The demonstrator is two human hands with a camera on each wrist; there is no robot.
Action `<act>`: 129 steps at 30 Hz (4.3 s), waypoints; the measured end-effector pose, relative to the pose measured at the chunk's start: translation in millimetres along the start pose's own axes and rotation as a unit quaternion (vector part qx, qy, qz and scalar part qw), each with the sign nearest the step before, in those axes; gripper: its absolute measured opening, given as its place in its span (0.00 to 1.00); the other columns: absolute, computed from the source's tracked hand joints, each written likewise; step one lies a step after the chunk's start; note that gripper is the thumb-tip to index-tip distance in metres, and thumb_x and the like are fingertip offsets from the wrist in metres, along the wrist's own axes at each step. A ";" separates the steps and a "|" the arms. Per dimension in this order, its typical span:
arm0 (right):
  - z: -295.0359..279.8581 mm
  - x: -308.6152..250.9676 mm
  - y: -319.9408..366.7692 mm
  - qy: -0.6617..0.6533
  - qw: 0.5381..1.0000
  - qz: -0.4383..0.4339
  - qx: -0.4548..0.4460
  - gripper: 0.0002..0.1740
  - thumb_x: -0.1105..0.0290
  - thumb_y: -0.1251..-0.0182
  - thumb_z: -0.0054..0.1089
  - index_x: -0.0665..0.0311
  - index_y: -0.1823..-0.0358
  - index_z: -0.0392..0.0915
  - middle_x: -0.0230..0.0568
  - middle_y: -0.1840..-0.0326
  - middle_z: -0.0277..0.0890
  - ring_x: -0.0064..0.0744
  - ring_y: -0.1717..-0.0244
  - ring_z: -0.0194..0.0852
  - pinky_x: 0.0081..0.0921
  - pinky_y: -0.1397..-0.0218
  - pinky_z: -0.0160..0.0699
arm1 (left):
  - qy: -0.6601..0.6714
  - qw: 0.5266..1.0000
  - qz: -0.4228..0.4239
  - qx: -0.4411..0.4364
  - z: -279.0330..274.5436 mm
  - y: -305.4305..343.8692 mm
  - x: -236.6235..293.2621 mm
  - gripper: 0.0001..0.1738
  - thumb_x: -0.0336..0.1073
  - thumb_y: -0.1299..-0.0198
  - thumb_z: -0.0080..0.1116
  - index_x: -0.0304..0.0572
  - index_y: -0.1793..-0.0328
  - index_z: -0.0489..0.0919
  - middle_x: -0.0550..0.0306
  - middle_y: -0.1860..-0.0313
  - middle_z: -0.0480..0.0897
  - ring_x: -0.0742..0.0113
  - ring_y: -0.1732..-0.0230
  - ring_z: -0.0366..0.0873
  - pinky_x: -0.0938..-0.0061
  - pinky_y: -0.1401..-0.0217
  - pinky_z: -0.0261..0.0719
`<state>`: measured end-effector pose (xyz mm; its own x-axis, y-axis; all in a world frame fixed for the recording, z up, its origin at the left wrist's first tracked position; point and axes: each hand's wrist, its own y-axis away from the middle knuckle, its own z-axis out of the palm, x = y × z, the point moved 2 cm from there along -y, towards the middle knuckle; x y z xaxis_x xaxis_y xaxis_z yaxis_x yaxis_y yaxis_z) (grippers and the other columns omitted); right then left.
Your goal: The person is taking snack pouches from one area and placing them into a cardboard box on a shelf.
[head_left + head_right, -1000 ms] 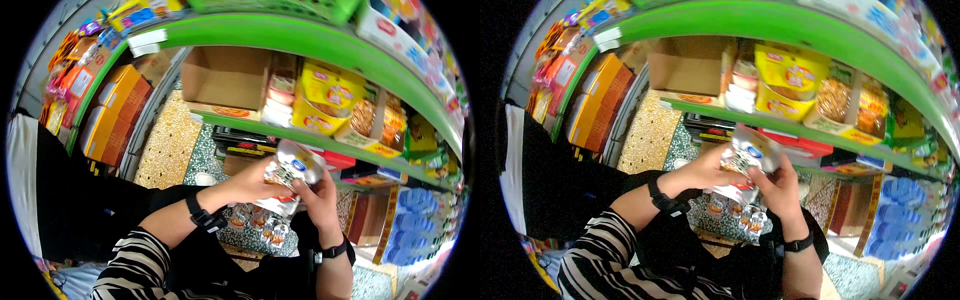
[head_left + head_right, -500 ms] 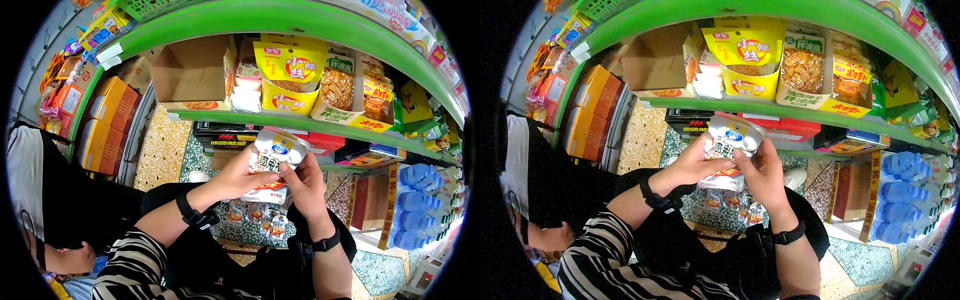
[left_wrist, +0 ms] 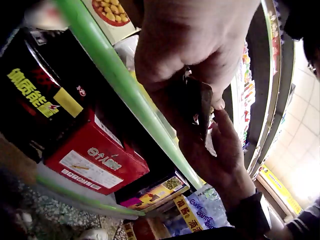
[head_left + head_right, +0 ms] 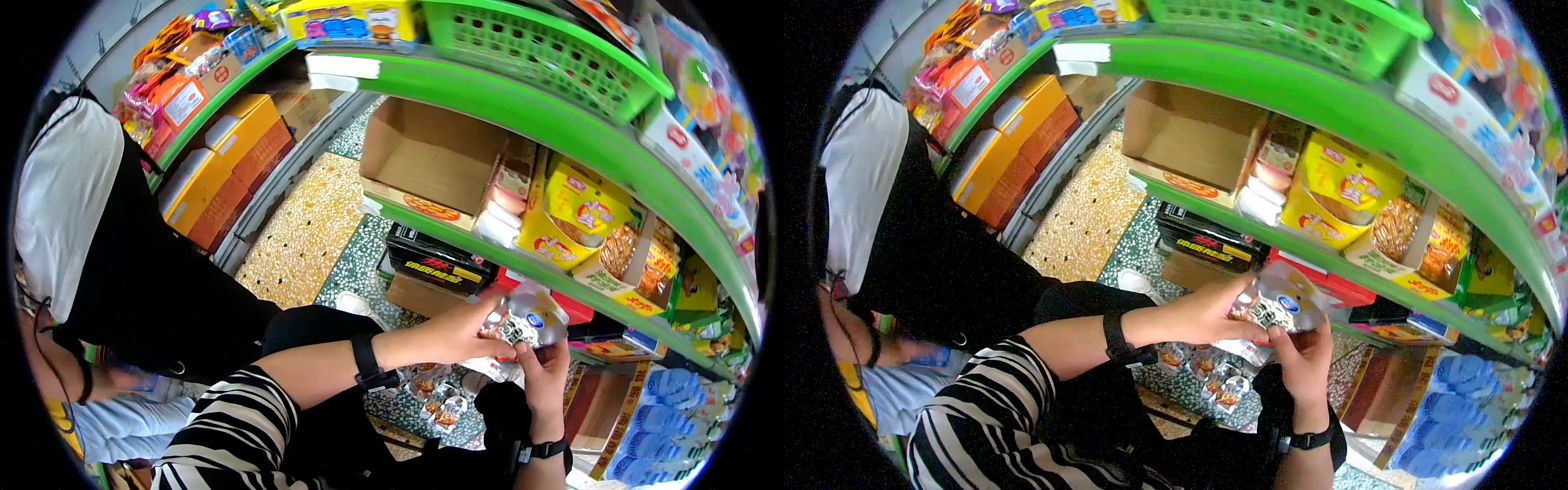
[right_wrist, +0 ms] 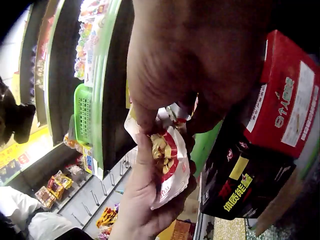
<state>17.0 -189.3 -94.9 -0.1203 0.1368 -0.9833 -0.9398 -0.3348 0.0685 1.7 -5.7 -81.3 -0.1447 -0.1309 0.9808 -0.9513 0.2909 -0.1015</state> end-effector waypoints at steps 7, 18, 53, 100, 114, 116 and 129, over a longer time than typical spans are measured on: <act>45.9 -30.5 -26.9 0.093 0.993 -0.053 -0.044 0.34 0.81 0.44 0.67 0.69 0.36 0.61 0.44 0.44 0.75 0.31 0.44 0.74 0.29 0.42 0.76 | -0.086 0.995 0.025 0.042 -53.2 12.4 8.9 0.31 0.45 0.44 0.67 0.37 0.43 0.66 0.42 0.63 0.83 0.43 0.64 0.83 0.61 0.64 0.78; 170.7 -90.3 -142.8 0.163 0.976 -0.130 -0.058 0.24 0.78 0.39 0.63 0.70 0.43 0.65 0.38 0.59 0.77 0.21 0.66 0.76 0.19 0.70 0.78 | 0.012 0.906 0.033 0.422 -162.2 27.2 9.6 0.18 0.43 0.31 0.54 0.31 0.50 0.72 0.47 0.57 0.81 0.64 0.63 0.81 0.74 0.64 0.78; 188.9 0.1 -283.2 0.446 0.871 -0.204 0.020 0.43 0.54 0.43 0.70 0.74 0.37 0.58 0.56 0.47 0.76 0.47 0.50 0.79 0.37 0.47 0.76 | -0.309 0.886 -0.039 0.343 -170.8 24.2 -9.1 0.18 0.29 0.41 0.55 0.34 0.45 0.70 0.42 0.42 0.71 0.40 0.47 0.74 0.58 0.45 0.75; 195.7 -8.9 -256.8 0.493 0.867 -0.067 -0.015 0.29 0.60 0.53 0.74 0.77 0.58 0.77 0.55 0.65 0.80 0.46 0.64 0.82 0.36 0.60 0.79 | -0.333 0.874 -0.026 0.352 -169.8 25.6 -12.8 0.19 0.29 0.44 0.54 0.35 0.45 0.71 0.43 0.41 0.70 0.43 0.50 0.75 0.57 0.50 0.77; 189.4 -10.1 -242.9 0.275 0.958 -0.041 -0.062 0.21 0.75 0.45 0.69 0.76 0.57 0.67 0.46 0.71 0.77 0.33 0.71 0.79 0.28 0.72 0.78 | -0.314 0.879 -0.052 0.355 -167.0 24.0 -13.0 0.19 0.31 0.42 0.54 0.38 0.43 0.70 0.43 0.39 0.67 0.40 0.50 0.76 0.56 0.51 0.79; 178.3 0.2 -254.7 0.307 0.945 -0.097 -0.063 0.18 0.75 0.41 0.66 0.75 0.54 0.68 0.42 0.71 0.77 0.29 0.72 0.78 0.26 0.72 0.76 | -0.312 0.880 -0.045 0.356 -166.5 22.9 -13.4 0.19 0.31 0.42 0.54 0.37 0.43 0.70 0.42 0.39 0.67 0.39 0.50 0.76 0.56 0.52 0.79; 185.8 17.9 -286.0 0.227 0.967 -0.115 -0.002 0.13 0.73 0.34 0.59 0.70 0.53 0.70 0.40 0.63 0.76 0.26 0.67 0.80 0.23 0.69 0.76 | -0.302 0.885 -0.035 0.353 -165.0 19.3 -16.5 0.20 0.28 0.44 0.55 0.34 0.44 0.70 0.42 0.41 0.68 0.41 0.51 0.76 0.57 0.50 0.77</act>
<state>224.1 82.1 -100.7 0.2447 -0.2163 -0.9452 -0.9240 -0.3475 -0.1597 30.7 158.5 -72.0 0.0046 -0.6705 0.7419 -0.8652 -0.3747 -0.3333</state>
